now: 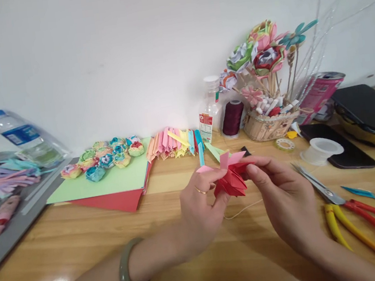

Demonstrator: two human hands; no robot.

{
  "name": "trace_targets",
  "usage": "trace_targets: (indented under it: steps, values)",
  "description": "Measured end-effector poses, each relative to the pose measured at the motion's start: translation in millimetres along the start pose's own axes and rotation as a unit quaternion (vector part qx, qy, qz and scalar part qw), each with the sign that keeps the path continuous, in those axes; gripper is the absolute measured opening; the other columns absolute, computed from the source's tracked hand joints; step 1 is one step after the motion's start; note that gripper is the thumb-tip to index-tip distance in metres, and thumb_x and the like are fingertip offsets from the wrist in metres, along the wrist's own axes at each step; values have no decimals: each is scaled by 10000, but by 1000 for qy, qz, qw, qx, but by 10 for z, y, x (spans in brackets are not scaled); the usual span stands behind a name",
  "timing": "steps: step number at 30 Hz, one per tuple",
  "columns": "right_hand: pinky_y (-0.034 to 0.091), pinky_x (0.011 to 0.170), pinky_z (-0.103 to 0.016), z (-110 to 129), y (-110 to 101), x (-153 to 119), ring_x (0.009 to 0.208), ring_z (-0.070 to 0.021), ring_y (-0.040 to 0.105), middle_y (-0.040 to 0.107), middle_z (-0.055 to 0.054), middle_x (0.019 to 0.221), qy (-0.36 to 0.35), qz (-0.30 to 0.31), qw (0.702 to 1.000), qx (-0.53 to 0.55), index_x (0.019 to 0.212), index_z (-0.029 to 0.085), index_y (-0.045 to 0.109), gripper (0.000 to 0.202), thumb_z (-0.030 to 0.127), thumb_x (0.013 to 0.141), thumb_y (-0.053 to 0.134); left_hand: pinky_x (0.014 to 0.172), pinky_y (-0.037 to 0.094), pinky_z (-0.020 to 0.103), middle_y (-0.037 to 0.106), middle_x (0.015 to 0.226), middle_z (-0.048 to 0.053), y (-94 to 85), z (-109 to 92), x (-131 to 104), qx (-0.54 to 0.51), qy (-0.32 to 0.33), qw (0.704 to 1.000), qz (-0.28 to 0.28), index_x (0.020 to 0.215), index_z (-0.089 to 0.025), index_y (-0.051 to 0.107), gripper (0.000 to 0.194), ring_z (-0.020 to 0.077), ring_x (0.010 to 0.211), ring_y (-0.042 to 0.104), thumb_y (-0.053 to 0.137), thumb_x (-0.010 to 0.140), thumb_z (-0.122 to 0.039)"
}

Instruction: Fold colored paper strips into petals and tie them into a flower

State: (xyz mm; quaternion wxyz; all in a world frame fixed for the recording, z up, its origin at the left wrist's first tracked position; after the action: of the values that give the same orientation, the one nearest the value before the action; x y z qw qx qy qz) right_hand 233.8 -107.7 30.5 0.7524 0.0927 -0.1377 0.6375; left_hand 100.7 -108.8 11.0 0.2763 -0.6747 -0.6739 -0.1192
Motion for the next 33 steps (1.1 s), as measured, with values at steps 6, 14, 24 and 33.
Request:
trace_targets:
  steps: [6, 14, 24, 33]
  values:
    - [469, 742, -292, -65, -18, 10, 776, -153, 591, 649, 7, 801, 13, 21, 999, 38, 782, 241, 624, 129, 346, 796, 550, 732, 472, 278, 603, 966, 32, -8, -20, -6, -20, -17, 1000, -1, 978, -254, 536, 251, 140, 887, 554, 545, 754, -141]
    - [471, 657, -231, -90, -29, 16, 685, -105, 567, 623, 25, 744, 17, 19, 994, 102, 806, 236, 597, 76, 305, 790, 569, 736, 464, 263, 585, 941, 15, 23, -35, -3, -83, -82, 993, -3, 948, -248, 525, 201, 124, 848, 560, 556, 760, -182]
    - [475, 577, -255, -8, -167, 87, 636, -126, 586, 597, 27, 699, -175, 3, 982, -72, 1048, 272, 505, 281, 170, 791, 560, 647, 440, 193, 586, 849, -4, 68, -32, 113, -319, -199, 925, 54, 880, -198, 499, 225, 86, 760, 556, 640, 705, -217]
    - [416, 569, -317, 176, -373, 187, 667, -188, 524, 574, -67, 734, -376, 37, 822, -426, 916, 186, 607, 129, 206, 812, 532, 452, 361, 145, 524, 761, -26, -14, -81, 182, -302, -287, 905, 88, 874, -198, 523, 199, 43, 546, 461, 619, 720, -280]
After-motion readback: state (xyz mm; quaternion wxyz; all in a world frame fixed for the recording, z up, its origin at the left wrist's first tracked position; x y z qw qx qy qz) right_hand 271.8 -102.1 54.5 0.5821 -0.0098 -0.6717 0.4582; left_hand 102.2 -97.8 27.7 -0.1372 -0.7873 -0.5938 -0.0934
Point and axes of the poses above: each hand's wrist, its own x-axis towards the middle knuckle, its own y-axis out of the palm, z = x × y, the point moved 1 cm from there along x, towards the middle knuckle
